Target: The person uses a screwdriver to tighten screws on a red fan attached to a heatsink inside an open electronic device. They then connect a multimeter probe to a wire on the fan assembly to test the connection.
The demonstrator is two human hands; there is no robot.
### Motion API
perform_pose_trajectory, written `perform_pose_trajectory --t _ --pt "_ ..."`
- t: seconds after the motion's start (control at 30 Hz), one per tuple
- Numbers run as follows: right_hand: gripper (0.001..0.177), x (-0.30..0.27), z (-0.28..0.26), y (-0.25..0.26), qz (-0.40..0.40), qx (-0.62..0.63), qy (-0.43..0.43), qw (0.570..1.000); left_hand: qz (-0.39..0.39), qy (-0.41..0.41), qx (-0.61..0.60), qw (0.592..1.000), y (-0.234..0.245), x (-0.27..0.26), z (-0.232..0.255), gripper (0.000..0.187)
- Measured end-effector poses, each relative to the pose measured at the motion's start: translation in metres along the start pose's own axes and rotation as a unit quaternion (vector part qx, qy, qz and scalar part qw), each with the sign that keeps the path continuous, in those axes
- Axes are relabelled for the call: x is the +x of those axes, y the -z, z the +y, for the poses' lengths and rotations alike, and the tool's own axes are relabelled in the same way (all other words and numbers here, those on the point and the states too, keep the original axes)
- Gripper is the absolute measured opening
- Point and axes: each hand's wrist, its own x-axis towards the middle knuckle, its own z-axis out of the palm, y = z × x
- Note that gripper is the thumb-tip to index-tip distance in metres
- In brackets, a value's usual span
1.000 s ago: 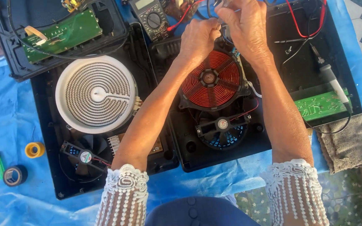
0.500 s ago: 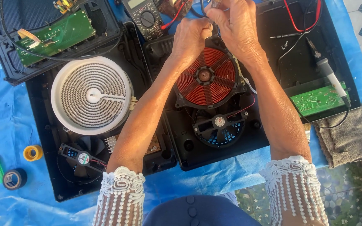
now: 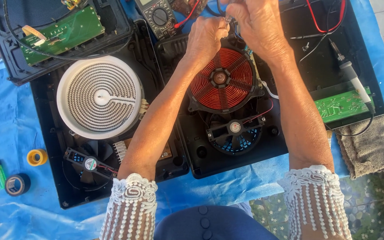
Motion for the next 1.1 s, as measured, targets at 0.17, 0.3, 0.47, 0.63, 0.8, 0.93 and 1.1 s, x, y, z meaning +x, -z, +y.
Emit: perform_pose_trajectory --t 0.17,0.3,0.47,0.63,0.8,0.93,1.1 --pt "0.006 -0.003 0.004 -0.007 0.018 -0.089 -0.048 0.995 0.05 -0.016 -0.033 0.998 -0.008 0.002 -0.002 0.022" --pt "0.012 -0.002 0.004 -0.027 0.101 -0.256 -0.049 0.96 0.151 0.041 0.027 0.987 -0.003 -0.001 0.021 0.016" --pt "0.01 0.001 0.001 -0.021 0.105 -0.244 -0.011 0.964 0.17 0.022 0.058 0.984 -0.012 -0.001 0.015 0.011" --pt "0.021 0.004 0.0 0.004 -0.013 -0.003 -0.066 0.998 0.101 0.054 0.057 0.992 -0.009 0.009 0.011 0.013" --pt "0.021 0.0 0.0 0.007 -0.037 0.076 -0.095 0.992 0.094 0.036 -0.034 0.994 -0.007 0.01 0.008 0.005" --pt "0.014 -0.001 0.014 -0.012 0.019 -0.031 -0.005 0.999 0.088 0.055 -0.05 0.993 0.008 0.005 0.02 0.017" --pt "0.018 -0.003 0.008 -0.032 0.137 -0.107 -0.004 0.985 0.096 0.056 -0.053 0.992 0.002 0.006 0.022 0.007"
